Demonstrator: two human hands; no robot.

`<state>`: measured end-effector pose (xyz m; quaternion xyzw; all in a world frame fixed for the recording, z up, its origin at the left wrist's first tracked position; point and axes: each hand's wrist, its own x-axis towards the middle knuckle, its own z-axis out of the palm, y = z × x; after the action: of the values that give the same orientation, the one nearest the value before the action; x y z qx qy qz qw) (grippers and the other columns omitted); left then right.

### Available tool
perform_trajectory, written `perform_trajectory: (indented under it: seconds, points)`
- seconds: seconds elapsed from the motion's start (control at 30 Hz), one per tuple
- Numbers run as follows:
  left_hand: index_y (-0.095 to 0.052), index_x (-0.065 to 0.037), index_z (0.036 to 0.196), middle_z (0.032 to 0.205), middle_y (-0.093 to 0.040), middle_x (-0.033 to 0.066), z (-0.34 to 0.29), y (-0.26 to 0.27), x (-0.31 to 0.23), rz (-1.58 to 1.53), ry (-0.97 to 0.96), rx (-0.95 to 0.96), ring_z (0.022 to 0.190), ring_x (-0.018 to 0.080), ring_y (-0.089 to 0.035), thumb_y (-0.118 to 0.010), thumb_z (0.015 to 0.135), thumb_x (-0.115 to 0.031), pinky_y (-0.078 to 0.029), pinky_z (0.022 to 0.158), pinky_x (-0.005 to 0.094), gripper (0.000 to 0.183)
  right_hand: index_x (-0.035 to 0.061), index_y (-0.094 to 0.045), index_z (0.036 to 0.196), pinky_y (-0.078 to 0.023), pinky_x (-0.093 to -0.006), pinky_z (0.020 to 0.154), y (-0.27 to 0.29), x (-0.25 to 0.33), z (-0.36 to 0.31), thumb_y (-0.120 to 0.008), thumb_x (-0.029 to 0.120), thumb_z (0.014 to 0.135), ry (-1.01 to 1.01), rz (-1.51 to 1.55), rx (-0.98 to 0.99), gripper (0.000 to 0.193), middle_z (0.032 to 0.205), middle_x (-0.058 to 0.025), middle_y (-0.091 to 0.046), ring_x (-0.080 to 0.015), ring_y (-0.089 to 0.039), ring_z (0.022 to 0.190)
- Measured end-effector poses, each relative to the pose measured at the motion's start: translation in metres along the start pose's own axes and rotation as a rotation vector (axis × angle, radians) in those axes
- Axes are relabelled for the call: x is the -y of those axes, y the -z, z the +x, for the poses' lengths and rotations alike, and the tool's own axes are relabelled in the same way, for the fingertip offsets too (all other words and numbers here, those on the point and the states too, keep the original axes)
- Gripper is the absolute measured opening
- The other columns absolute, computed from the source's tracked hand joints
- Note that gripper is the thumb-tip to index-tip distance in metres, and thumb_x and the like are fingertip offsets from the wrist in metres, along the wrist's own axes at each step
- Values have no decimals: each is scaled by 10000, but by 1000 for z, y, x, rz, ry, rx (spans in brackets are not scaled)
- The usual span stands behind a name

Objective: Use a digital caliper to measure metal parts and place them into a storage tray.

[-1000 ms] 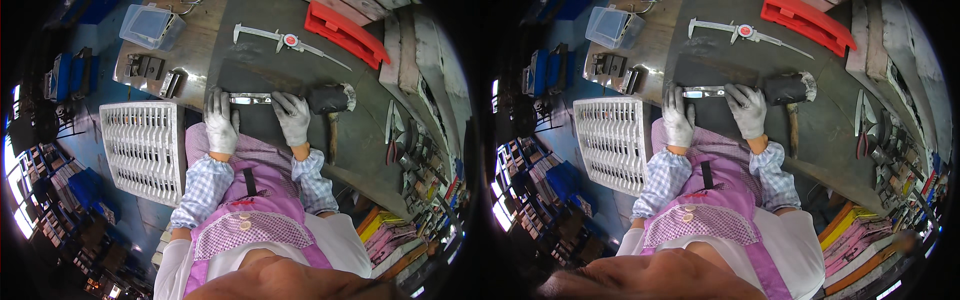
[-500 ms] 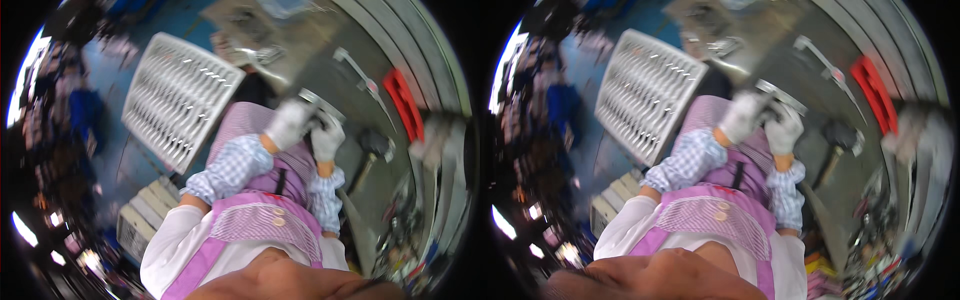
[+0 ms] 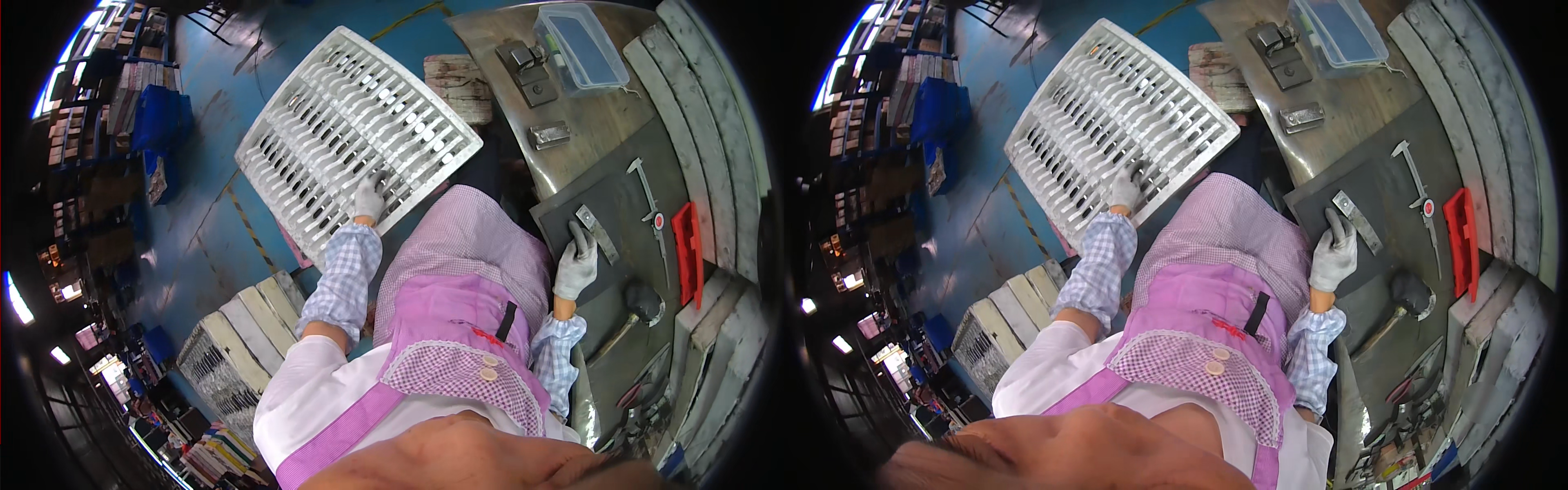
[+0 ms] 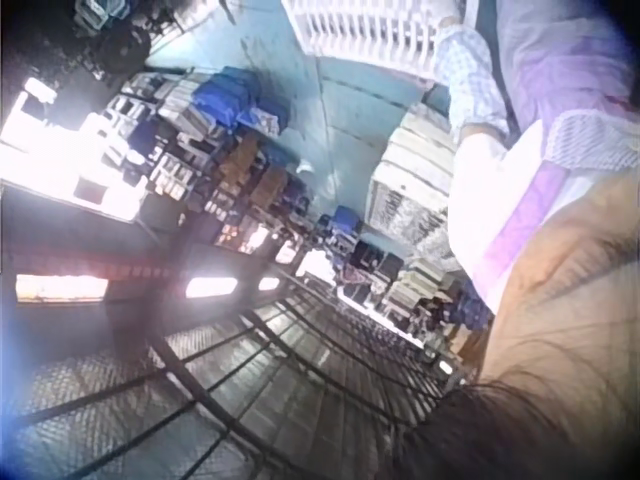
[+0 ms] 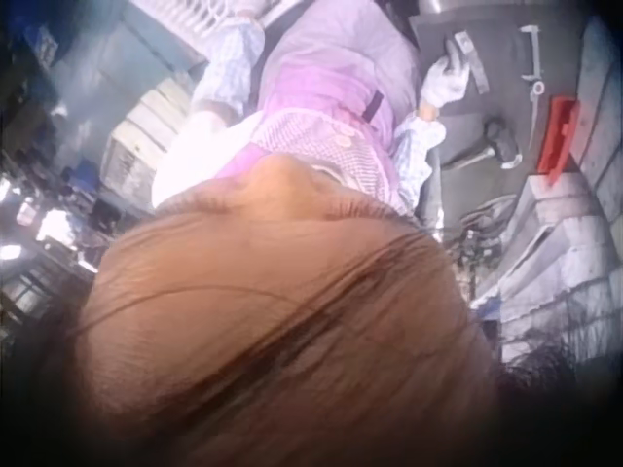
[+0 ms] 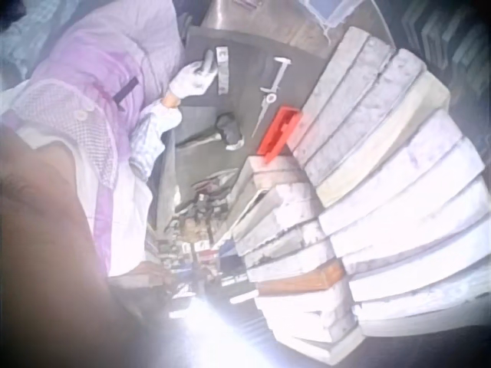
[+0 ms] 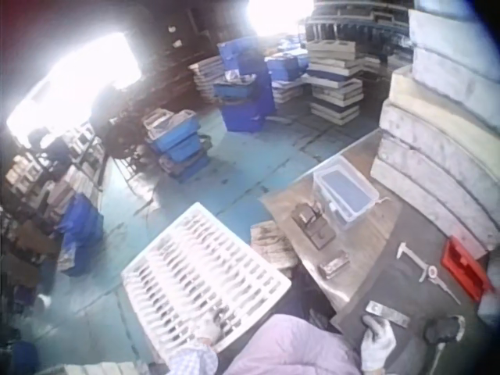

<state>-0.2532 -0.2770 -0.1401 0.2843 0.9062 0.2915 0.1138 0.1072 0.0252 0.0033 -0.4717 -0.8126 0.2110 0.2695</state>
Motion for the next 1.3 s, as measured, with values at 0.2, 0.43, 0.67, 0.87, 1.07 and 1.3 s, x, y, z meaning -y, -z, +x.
perform_trajectory:
  seconds: [0.2,0.43,0.67,0.87,1.07,1.3]
  points:
    - [-734,-109,1137,1028,-712,224,30,29,7,432,252,129,998,402,-696,-711,882,-253,-563,861,487,294,173,-783,1136,-555,-376,923,6,5,1,-621,7,859,33,-82,15,361,1160,-102,-714,-292,-697,1063]
    - [-724,-160,1239,1207,-726,181,58,38,15,613,223,437,1140,363,-690,-750,867,-385,-539,968,473,435,215,-773,1163,-569,-396,892,11,5,0,-617,118,895,-54,33,86,325,1209,-119,-702,-320,-699,1009]
    - [-734,-200,1217,1000,-766,176,53,79,-124,701,119,456,916,359,-749,-697,907,-430,-593,792,459,388,132,-751,1161,-575,-364,844,53,21,7,-639,104,863,-265,415,354,319,1096,-115,-729,-300,-719,954]
    - [-728,-85,1179,949,-740,147,-32,13,-313,-104,-686,551,838,302,-741,-764,884,-166,-589,762,381,308,114,-719,1240,-597,-378,769,71,71,13,-737,302,915,243,269,356,377,1040,-120,-746,-298,-740,845]
    - [-672,-104,1258,1221,-681,151,-36,-42,-372,-269,-509,304,1060,352,-681,-713,904,-123,-562,898,409,357,144,-806,1121,-573,-263,792,75,4,41,-773,300,916,-471,636,42,259,977,-83,-796,-159,-764,847]
    - [-624,-82,1345,1295,-645,157,-37,-63,-383,-149,-588,151,1166,356,-638,-715,922,-106,-524,982,410,433,184,-831,1030,-570,-266,708,77,-2,51,-798,337,878,-465,452,172,218,938,-45,-794,-144,-760,778]
